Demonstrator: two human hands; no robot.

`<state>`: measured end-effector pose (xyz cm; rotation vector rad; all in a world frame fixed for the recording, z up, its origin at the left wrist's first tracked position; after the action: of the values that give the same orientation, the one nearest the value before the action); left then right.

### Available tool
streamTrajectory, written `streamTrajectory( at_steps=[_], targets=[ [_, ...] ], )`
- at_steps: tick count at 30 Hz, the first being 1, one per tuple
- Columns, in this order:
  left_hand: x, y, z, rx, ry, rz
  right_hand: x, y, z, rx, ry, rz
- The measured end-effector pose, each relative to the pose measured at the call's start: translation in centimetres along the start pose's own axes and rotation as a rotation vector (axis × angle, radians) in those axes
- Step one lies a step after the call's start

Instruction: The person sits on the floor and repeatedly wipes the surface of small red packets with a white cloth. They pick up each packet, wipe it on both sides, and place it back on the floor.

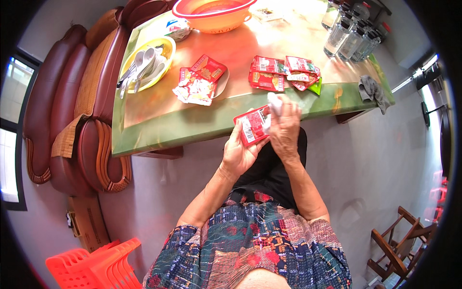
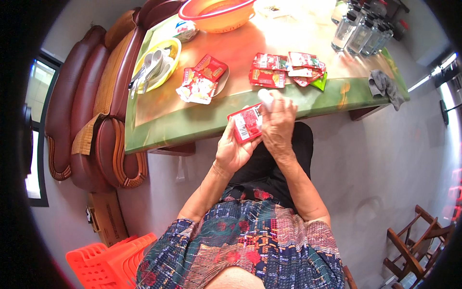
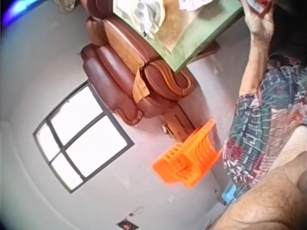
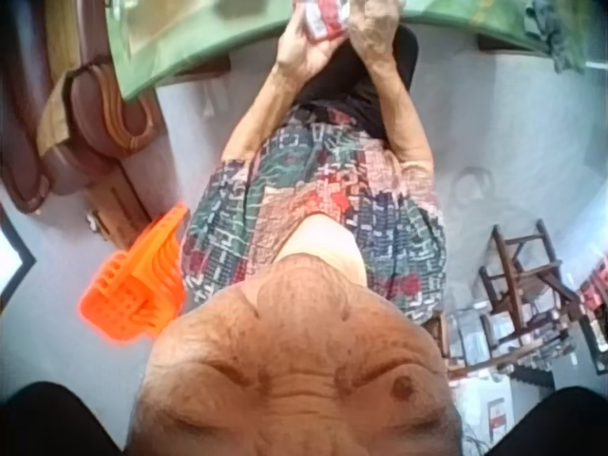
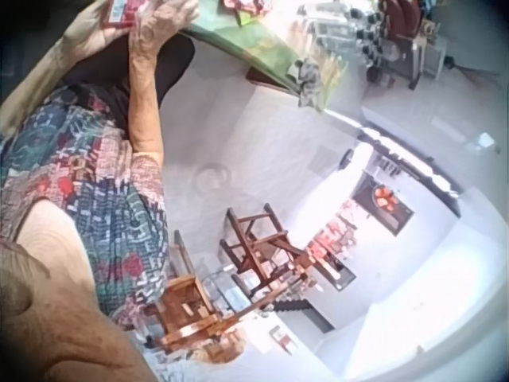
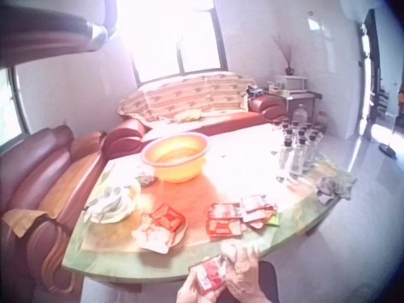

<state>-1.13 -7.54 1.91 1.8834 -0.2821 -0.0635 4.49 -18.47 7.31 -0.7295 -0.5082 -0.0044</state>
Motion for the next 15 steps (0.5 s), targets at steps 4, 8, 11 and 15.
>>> streamTrajectory(
  at_steps=[4,8,11,15],
  targets=[
    [0.5,0.1,0.0,0.1,0.033,-0.035,-2.6,3.2,1.8,-0.169,-0.081,0.261],
    [0.8,1.8,-0.5,0.057,0.079,0.073,-3.8,3.4,2.7,-0.115,-0.254,0.337],
    [0.3,-0.1,-0.6,-0.011,0.026,0.134,-4.8,2.7,3.1,0.092,-0.329,0.435],
    [-0.1,-0.7,-0.6,-0.108,-0.023,0.108,-4.3,0.8,2.6,0.57,-0.245,0.632]
  ],
)
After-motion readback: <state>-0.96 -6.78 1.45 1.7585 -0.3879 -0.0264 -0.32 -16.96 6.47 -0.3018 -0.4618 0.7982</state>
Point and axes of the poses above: each hand's wrist, its own x-axis towards the middle knuckle, its own y-axis out of the palm, z = x × y, the point moved 5 cm from there along x, towards the middle knuckle, and after that the axes turned 12 degrees about z, right-handed, at the moved point
